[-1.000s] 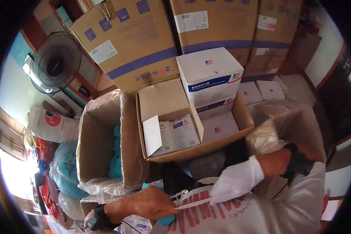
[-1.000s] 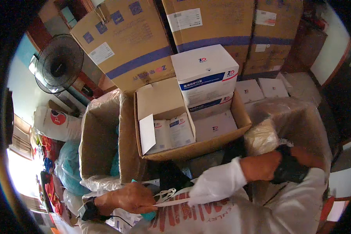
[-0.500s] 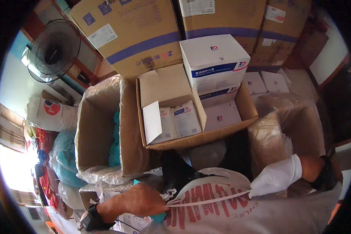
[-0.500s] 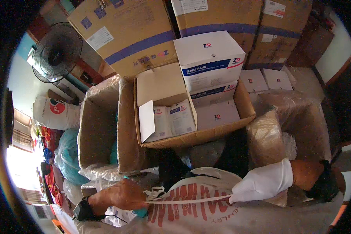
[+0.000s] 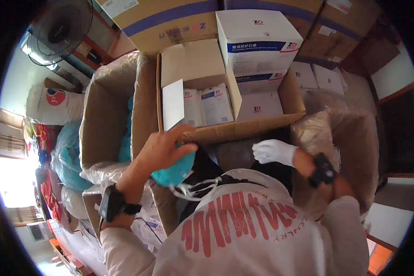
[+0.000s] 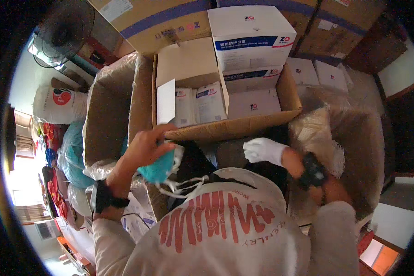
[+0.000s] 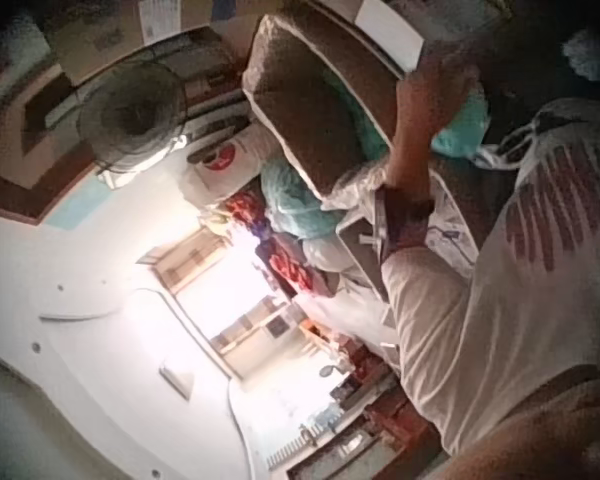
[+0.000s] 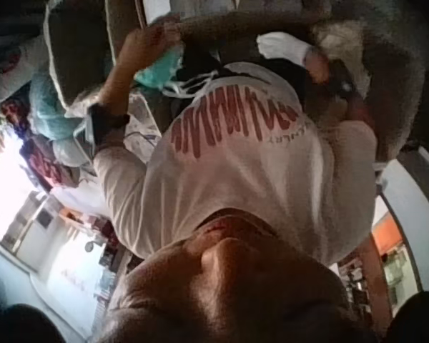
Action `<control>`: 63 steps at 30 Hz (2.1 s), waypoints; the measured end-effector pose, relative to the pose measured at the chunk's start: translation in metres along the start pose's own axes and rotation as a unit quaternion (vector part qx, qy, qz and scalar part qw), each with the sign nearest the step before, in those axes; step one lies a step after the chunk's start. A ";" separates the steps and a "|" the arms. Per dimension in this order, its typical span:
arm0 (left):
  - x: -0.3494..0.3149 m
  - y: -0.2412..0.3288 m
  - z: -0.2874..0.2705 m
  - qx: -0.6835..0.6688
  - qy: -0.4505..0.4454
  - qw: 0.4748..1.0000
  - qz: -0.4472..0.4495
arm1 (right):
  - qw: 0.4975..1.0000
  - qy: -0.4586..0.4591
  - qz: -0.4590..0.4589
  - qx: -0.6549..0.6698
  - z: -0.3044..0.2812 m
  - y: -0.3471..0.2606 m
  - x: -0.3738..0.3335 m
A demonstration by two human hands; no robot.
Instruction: Checking and packing medical masks and supplies into boxes.
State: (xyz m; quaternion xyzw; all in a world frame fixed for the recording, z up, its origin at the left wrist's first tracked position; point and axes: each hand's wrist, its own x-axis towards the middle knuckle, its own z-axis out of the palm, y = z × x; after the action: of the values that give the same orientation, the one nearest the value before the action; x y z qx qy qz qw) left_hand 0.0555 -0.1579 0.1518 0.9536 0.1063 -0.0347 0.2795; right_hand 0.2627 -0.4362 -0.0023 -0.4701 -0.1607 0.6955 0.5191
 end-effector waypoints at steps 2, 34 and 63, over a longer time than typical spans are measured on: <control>0.013 0.012 -0.001 -0.039 0.025 0.999 -0.007 | 0.994 0.056 0.061 -0.078 0.020 -0.001 0.029; 0.088 -0.070 -0.001 0.096 0.364 0.900 -0.221 | 0.571 -0.021 -0.439 -0.693 0.238 -0.117 0.052; 0.057 -0.062 0.000 -0.383 0.562 0.704 -0.203 | 0.934 -0.148 0.003 0.326 0.146 -0.108 0.101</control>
State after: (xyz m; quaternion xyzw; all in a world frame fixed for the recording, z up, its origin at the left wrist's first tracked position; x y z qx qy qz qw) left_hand 0.0975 -0.0969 0.1120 0.5624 0.4388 0.4958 0.4953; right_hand 0.2027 -0.2656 0.0992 -0.1675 0.0007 0.7727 0.6123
